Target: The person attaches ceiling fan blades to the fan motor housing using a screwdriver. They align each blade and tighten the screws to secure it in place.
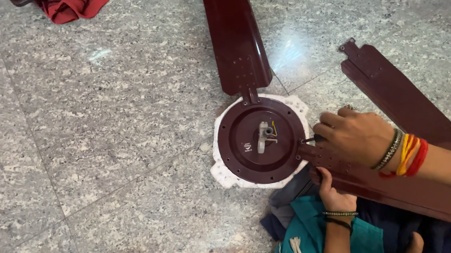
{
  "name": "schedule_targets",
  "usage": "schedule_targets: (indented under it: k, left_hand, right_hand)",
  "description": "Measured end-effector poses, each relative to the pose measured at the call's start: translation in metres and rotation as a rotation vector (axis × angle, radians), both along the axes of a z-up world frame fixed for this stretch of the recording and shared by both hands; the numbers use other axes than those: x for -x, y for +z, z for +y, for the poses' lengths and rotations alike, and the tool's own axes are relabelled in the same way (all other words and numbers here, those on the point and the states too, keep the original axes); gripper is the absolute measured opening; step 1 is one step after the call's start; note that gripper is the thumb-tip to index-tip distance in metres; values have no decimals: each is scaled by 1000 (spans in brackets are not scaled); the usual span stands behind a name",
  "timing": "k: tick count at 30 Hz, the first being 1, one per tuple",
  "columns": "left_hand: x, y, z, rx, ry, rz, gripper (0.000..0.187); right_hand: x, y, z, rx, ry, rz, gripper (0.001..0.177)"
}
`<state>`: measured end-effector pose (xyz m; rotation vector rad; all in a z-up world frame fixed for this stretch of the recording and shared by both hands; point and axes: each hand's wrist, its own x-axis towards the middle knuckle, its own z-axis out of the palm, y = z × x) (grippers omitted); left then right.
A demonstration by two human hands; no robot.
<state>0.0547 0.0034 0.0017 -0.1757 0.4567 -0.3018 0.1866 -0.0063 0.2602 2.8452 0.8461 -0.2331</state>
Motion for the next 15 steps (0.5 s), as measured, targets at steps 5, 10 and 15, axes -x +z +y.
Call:
schedule_targets:
  k: [5,10,15]
  left_hand:
    - [0,2,1,-11,-2,-6,53]
    - [0,5,2,-92,39,-22,43]
    - [-1,5,3,-31,6,-30,55]
  right_hand:
    - [0,3,-4,-210,60,30,38]
    - [-3,3,0,-169,73,-156,29]
    - [-1,4,6,16,22,-146,31]
